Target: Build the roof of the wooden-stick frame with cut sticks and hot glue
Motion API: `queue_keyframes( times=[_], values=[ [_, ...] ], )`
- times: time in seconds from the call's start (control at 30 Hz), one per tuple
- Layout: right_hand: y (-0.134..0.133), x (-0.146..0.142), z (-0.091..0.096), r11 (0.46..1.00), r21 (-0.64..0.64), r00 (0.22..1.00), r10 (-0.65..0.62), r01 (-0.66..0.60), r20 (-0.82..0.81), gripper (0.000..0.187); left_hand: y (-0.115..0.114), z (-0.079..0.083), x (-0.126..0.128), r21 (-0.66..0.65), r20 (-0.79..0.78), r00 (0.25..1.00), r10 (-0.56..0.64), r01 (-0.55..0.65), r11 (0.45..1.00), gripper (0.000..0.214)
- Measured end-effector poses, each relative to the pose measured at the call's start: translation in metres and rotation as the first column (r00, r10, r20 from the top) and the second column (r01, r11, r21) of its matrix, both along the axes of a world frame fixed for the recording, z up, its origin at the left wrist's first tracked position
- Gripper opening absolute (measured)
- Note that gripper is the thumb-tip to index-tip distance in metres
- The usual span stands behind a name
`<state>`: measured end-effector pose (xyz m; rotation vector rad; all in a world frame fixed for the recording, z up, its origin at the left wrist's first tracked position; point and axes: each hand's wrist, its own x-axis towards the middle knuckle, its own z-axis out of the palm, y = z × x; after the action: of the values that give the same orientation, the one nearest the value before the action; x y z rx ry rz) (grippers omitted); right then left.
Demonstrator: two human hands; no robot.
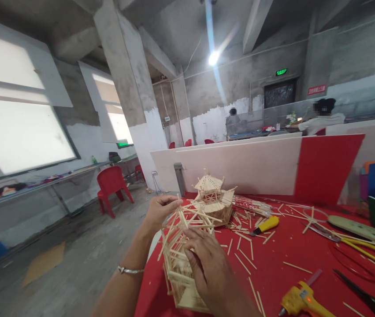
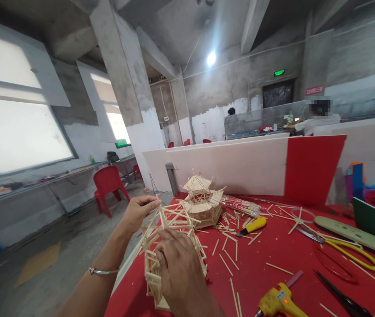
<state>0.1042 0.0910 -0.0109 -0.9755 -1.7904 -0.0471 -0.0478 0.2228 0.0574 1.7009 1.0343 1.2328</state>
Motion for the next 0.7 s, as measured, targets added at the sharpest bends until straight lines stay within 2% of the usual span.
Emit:
queue_keyframes(
  times=[0.7],
  values=[
    [-0.0004,0.0007,-0.0002,1.0,-0.008,1.0,0.003,-0.003,0.005,0.017,-0.0005,0.001,0.0008,0.017,0.001,1.0,-0.002,0.002,1.0,0.033]
  ],
)
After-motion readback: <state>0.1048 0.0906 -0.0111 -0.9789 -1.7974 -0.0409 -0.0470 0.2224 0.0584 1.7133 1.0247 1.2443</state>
